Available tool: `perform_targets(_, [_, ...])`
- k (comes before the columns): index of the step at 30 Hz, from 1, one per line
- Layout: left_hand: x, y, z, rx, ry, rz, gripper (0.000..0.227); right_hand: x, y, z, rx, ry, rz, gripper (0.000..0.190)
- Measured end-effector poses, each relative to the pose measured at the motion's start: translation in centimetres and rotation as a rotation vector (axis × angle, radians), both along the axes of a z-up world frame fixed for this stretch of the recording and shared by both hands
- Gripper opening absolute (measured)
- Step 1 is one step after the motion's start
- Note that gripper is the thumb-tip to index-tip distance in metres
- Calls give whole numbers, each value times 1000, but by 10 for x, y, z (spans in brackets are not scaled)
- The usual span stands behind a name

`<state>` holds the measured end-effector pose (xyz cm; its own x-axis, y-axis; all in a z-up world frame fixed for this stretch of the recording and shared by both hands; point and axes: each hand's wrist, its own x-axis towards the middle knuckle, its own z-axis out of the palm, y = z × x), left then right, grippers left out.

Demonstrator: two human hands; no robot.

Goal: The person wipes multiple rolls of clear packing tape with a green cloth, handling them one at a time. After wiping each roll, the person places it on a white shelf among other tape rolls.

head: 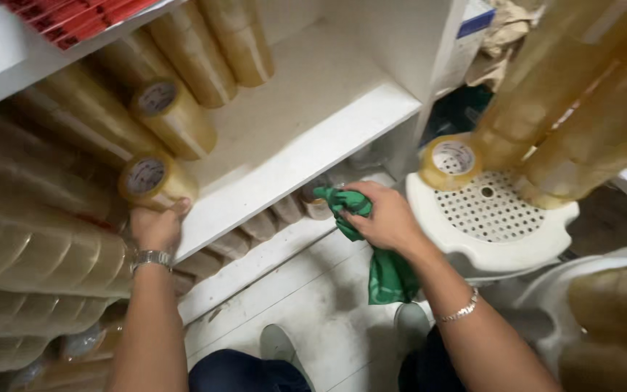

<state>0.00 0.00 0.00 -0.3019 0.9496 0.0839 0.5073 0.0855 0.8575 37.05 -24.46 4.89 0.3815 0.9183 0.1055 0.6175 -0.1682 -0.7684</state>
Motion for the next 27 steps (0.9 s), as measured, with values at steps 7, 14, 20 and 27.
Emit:
perform_targets(7, [89,-77,41,139,80,73,113,40,-29,14,-8,-91,-228,46])
perform_targets(14, [160,-168,63,-68,3,-478,102,86,-37,-32,-247,-176,-397,51])
perform_targets(20, [183,-192,34,72,70,-903,80,126,-15,-66,-478,-149,-447,61])
perform_targets(27, [216,-196,14,275,165,-1156,62,123,-34,-47,-153,6,-524,33])
